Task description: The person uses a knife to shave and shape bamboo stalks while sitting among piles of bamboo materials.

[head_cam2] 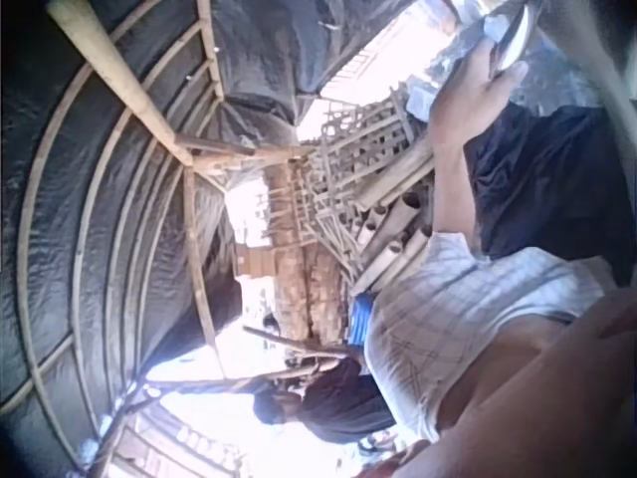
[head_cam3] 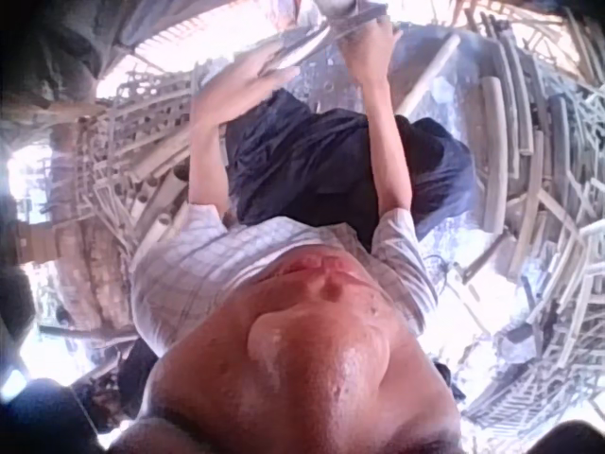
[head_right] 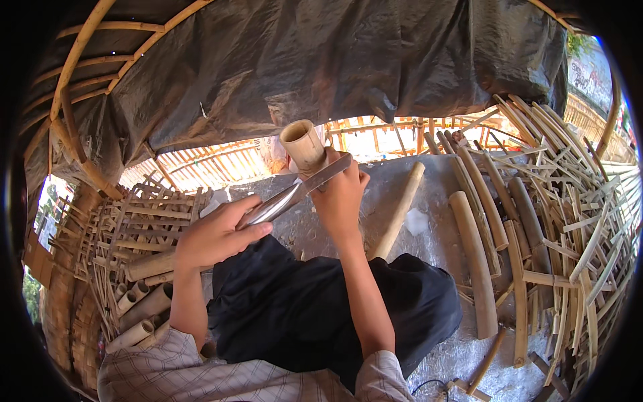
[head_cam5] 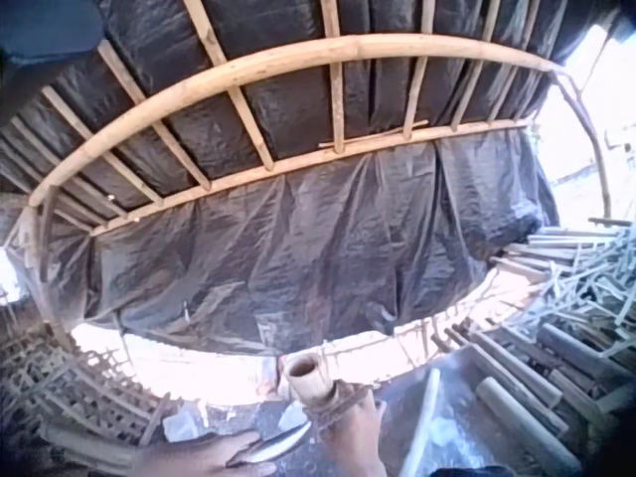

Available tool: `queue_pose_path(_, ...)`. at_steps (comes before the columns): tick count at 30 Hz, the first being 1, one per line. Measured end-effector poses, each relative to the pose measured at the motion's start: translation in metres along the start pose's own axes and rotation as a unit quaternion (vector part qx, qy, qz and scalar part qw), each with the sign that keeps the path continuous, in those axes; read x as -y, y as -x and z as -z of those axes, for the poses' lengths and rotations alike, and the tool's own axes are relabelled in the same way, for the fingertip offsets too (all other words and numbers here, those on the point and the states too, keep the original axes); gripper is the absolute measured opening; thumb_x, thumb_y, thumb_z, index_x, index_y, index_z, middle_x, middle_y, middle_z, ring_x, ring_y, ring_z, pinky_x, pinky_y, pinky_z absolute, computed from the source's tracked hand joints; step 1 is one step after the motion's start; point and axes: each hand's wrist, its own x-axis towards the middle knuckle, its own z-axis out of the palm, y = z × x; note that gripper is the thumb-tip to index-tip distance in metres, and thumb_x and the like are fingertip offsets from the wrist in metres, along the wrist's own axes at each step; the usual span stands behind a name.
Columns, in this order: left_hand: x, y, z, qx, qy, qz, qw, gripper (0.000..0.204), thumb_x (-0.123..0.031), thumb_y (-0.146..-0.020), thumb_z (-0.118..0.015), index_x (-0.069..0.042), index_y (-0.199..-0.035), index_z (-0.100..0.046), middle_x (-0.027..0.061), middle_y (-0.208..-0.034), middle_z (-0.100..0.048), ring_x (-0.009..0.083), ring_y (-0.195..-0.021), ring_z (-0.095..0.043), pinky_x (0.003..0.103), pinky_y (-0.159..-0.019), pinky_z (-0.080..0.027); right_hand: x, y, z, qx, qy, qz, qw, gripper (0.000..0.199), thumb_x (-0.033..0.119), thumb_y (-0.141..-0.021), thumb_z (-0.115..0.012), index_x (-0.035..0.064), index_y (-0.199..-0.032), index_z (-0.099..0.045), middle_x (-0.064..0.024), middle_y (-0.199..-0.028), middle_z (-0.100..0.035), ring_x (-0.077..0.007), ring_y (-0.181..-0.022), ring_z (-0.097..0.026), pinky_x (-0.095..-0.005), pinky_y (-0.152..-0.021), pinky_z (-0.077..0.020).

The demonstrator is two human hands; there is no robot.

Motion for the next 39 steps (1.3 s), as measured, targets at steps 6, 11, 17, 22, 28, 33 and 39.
queue_pose_path(6,0.003,0.014,0.001,-0.023,0.229,0.056,0.972,0.033,-0.033,-0.106,-0.059,-0.001,-0.114,-0.057,-0.0005,-0.060,-0.048,0.0055,-0.044,-0.041,0.024,-0.041,-0.033,0.002,-0.002,0.004,-0.008,-0.038,-0.024,0.999,0.067,0.016,-0.074,-0.088,0.0043,-0.133,-0.057,-0.0145,-0.122,-0.061,-0.0337,-0.118,-0.056,-0.0469,-0.094,-0.0385)
queue_pose_path(11,0.008,0.015,-0.001,-0.093,0.243,0.047,0.965,0.030,-0.032,-0.107,-0.058,-0.002,-0.112,-0.055,-0.0015,-0.059,-0.046,0.0050,-0.041,-0.037,0.023,-0.038,-0.030,-0.005,-0.006,0.004,-0.014,-0.060,-0.036,0.997,0.065,0.018,-0.075,-0.089,0.0031,-0.130,-0.058,-0.0141,-0.121,-0.061,-0.0331,-0.116,-0.056,-0.0464,-0.093,-0.0392)
queue_pose_path(17,0.007,0.013,-0.003,-0.101,0.216,0.063,0.969,0.030,-0.031,-0.106,-0.059,-0.002,-0.112,-0.055,-0.0020,-0.058,-0.045,0.0047,-0.041,-0.036,0.023,-0.037,-0.029,-0.003,-0.002,0.003,-0.024,-0.043,-0.026,0.998,0.062,0.018,-0.076,-0.088,0.0023,-0.129,-0.059,-0.0142,-0.120,-0.061,-0.0330,-0.116,-0.057,-0.0462,-0.093,-0.0398)
queue_pose_path(22,0.005,0.017,-0.001,-0.112,0.210,0.066,0.969,0.028,-0.029,-0.106,-0.058,-0.002,-0.113,-0.055,-0.0022,-0.058,-0.044,0.0044,-0.041,-0.036,0.023,-0.037,-0.029,0.000,-0.003,0.004,-0.030,-0.041,-0.017,0.999,0.062,0.018,-0.076,-0.088,0.0027,-0.129,-0.059,-0.0139,-0.120,-0.061,-0.0332,-0.115,-0.057,-0.0462,-0.093,-0.0400)
queue_pose_path(28,0.004,0.023,-0.002,-0.103,0.205,0.071,0.971,0.025,-0.027,-0.106,-0.059,-0.002,-0.110,-0.055,-0.0033,-0.059,-0.044,0.0040,-0.042,-0.037,0.023,-0.038,-0.029,-0.001,-0.002,0.003,-0.027,-0.038,-0.015,0.999,0.063,0.018,-0.076,-0.088,0.0024,-0.129,-0.059,-0.0142,-0.119,-0.061,-0.0332,-0.115,-0.057,-0.0461,-0.093,-0.0401)
queue_pose_path(33,0.003,0.024,-0.002,-0.110,0.173,0.064,0.977,0.030,-0.026,-0.107,-0.057,0.001,-0.120,-0.053,-0.0027,-0.056,-0.044,0.0043,-0.041,-0.036,0.024,-0.039,-0.030,0.001,-0.001,0.000,-0.027,-0.036,-0.011,0.999,0.064,0.017,-0.075,-0.089,0.0024,-0.129,-0.059,-0.0143,-0.119,-0.061,-0.0332,-0.114,-0.057,-0.0458,-0.093,-0.0400)
queue_pose_path(39,0.001,0.026,-0.004,-0.134,0.177,0.086,0.971,0.025,-0.027,-0.106,-0.061,-0.003,-0.109,-0.055,-0.0039,-0.064,-0.046,0.0031,-0.049,-0.040,0.024,-0.043,-0.031,0.000,0.000,0.001,-0.026,-0.029,-0.011,0.999,0.064,0.017,-0.075,-0.088,0.0026,-0.130,-0.058,-0.0144,-0.120,-0.061,-0.0332,-0.115,-0.057,-0.0458,-0.093,-0.0397)
